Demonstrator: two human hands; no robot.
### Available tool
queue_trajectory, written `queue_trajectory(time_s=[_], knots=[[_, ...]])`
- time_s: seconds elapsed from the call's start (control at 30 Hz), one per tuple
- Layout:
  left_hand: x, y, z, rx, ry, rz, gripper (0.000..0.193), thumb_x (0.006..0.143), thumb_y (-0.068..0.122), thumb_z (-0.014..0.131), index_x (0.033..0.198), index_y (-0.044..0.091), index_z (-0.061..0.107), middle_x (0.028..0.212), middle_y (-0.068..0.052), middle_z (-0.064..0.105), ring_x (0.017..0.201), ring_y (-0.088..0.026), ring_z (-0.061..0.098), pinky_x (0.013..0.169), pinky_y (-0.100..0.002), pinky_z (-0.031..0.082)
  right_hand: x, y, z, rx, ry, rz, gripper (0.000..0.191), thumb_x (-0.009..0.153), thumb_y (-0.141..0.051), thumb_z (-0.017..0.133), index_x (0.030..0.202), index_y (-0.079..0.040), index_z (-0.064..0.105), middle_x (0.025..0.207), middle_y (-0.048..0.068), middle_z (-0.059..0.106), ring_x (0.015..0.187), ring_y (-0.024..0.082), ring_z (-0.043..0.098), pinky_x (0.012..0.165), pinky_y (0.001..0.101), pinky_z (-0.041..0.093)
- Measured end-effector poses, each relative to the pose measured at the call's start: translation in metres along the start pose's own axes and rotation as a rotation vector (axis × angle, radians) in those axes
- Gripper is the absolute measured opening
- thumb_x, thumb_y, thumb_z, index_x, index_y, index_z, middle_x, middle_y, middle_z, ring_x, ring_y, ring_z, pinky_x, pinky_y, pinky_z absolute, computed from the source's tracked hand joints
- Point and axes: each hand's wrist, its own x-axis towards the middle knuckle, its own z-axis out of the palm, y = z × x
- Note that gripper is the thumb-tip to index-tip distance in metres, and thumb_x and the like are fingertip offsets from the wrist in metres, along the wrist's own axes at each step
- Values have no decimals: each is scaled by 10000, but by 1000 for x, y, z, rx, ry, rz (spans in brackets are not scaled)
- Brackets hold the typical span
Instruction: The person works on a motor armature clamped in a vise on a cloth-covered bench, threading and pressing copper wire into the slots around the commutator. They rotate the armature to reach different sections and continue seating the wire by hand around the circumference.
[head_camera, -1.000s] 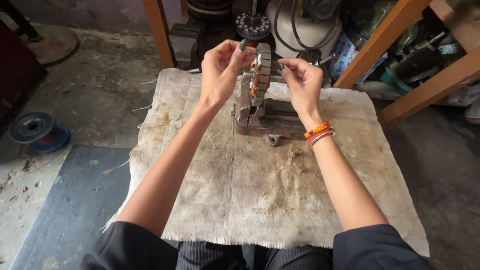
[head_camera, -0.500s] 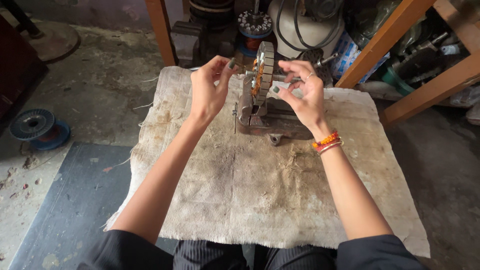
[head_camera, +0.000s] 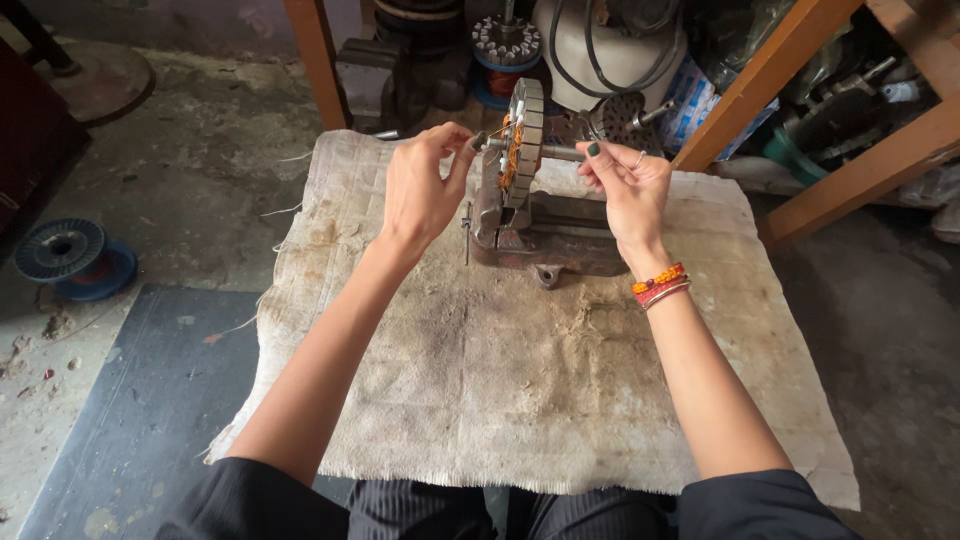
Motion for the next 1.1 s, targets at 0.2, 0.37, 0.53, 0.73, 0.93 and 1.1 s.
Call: queue_trajectory(time_s=[0.2,0.37,0.53,0.73,0.93,1.1], knots=[[-3,-2,-1,230,-51,168,86,941,107,712,985,36,735,989,-106,745,934,-255,680,800,-384,547,-4,15,-12,-38,105,57,201,1001,-157,721,1096,15,766,843,36,739,708,62,640,641,193,495],[-4,13,-7,405,-59,347,142,857,77,727,995,49,743,1123,-106,680,1105,-276,584,957,-393,481,-18,25,-31,-119,149,84,210,1022,-163,703,1087,27,767,839,25,728,711,54,628,640,187,485],[-2,24,-8,437,-1,450,219,792,88,711,1006,65,748,1167,-111,677,1129,-306,575,992,-408,443,-31,29,-52,-166,207,98,204,1029,-159,706,1076,30,766,817,26,716,693,58,616,632,186,476],[-7,16,0,137,-100,142,297,863,60,663,1143,74,760,1113,-87,723,1036,-243,617,921,-371,517,-45,28,-73,-176,233,134,218,1040,-168,697,1068,39,761,818,17,705,698,54,603,627,187,452],[-4,11,11,-20,-141,-26,407,823,45,607,1199,110,751,1107,-90,743,993,-201,658,845,-344,558,-58,27,-86,-234,249,143,212,1047,-162,685,1072,32,764,821,21,704,701,55,604,626,189,448],[-5,11,16,-97,-137,-130,437,801,35,596,1205,112,742,1091,-89,756,979,-198,698,880,-335,562,-67,26,-94,-225,262,175,212,1049,-171,688,1081,25,764,819,16,699,703,49,592,631,188,443]])
